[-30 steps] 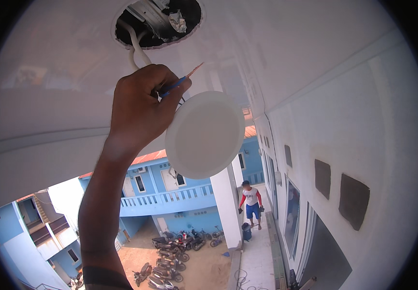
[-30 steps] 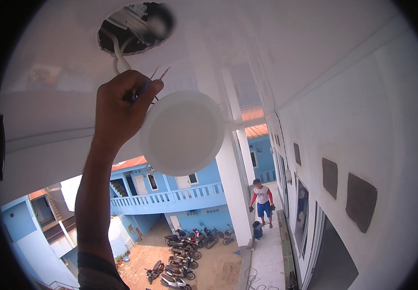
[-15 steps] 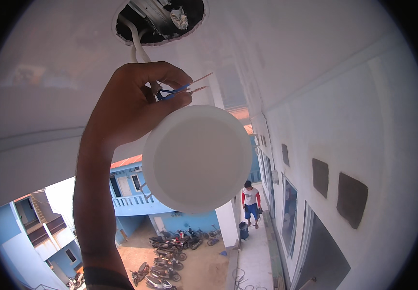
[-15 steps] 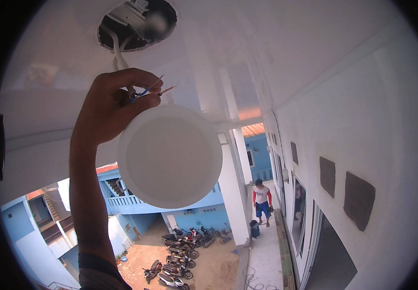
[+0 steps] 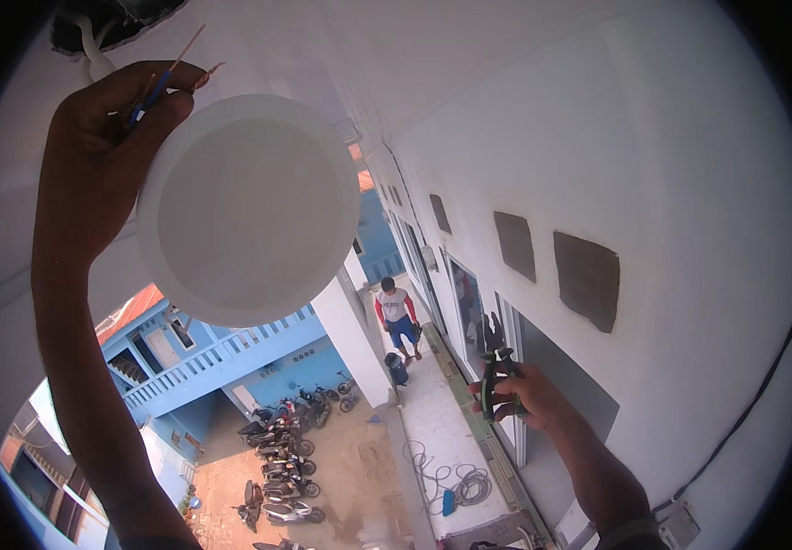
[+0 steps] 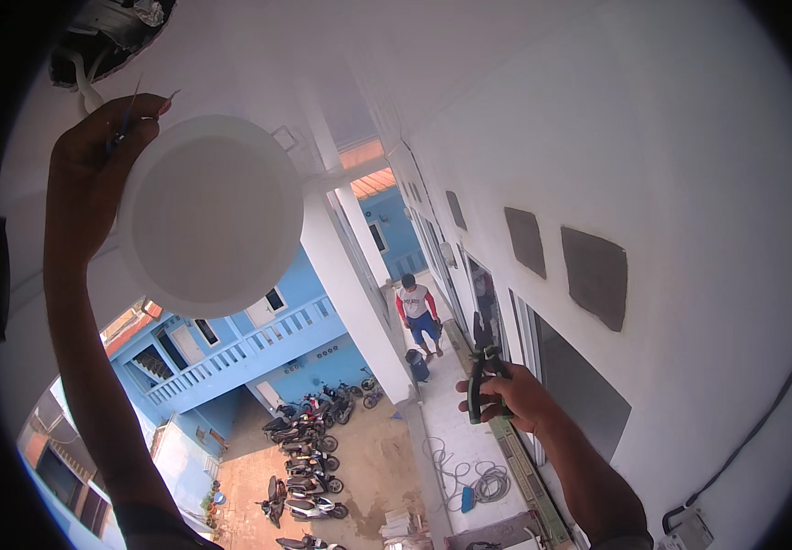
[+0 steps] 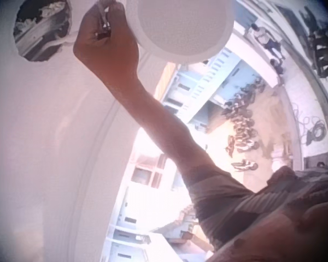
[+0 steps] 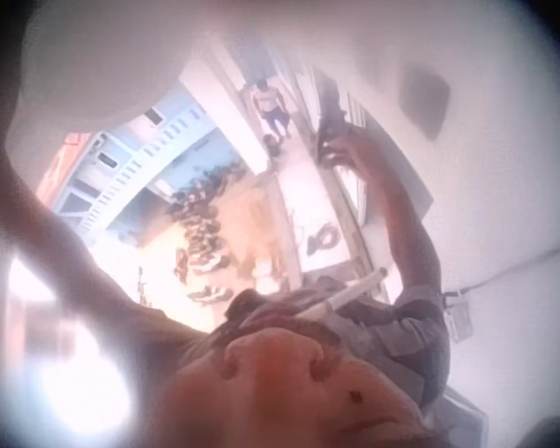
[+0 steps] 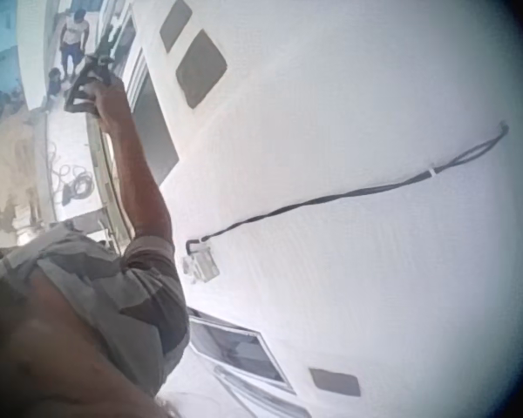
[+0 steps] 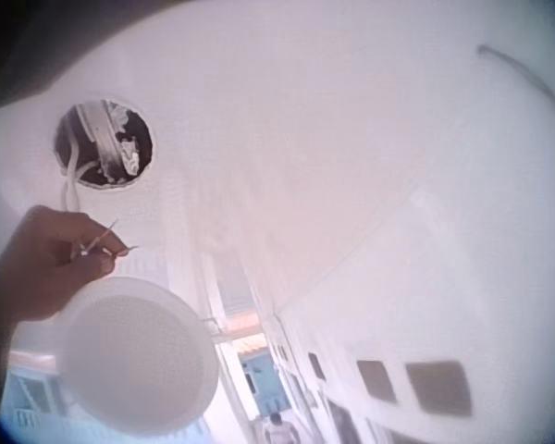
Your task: The person strips the insulation from electrical wires using pliers and twists the exposed ends. They then connect the wires to a ceiling-mounted light fixture and secure the connections with electrical tape.
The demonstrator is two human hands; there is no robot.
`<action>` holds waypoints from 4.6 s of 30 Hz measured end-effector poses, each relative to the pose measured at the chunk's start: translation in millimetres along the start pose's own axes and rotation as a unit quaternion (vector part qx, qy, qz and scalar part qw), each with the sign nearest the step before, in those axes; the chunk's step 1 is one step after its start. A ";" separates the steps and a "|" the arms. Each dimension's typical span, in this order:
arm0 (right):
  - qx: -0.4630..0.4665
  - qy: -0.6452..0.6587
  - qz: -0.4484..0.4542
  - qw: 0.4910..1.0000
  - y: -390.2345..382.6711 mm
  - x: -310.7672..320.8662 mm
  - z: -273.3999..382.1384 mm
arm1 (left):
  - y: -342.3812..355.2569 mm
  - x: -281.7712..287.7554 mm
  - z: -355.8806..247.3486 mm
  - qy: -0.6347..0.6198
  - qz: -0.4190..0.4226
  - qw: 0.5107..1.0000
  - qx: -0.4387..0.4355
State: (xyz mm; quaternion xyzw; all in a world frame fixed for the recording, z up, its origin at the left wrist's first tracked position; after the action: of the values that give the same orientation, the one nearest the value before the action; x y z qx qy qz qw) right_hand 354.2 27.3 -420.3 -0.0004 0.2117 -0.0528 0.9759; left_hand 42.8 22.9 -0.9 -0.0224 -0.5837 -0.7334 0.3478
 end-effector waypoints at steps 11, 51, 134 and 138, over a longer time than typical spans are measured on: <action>0.307 -0.140 0.109 0.935 -51.6 -110.8 190.0 | 6.3 -10.9 -7.8 0.008 -0.047 0.997 -0.053; 0.337 -0.123 -0.021 0.933 -29.0 -81.4 199.5 | 6.6 -11.6 -12.3 0.070 -0.072 0.992 -0.074; 0.667 -0.313 0.066 0.673 28.6 -221.6 296.6 | -1.3 -21.4 -26.7 -0.016 -0.057 0.998 -0.037; 0.693 -0.281 0.126 0.652 41.9 -224.5 289.6 | -11.8 -17.4 -15.3 -0.043 -0.030 0.999 -0.016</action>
State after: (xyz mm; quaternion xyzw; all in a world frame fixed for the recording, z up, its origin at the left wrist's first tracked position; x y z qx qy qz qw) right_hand 275.2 85.8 -64.8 0.6880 -0.1726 -0.0579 0.7025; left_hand 55.4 18.9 -23.3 -0.0422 -0.5863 -0.7513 0.3001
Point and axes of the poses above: each hand's wrist, its own y-axis towards the middle knuckle, its own x-axis out of the back of the hand, z = x × y, the point moved 3 cm from there along y, towards the middle knuckle, and after that the axes turned 4 degrees about -x, right-handed, at the moved point
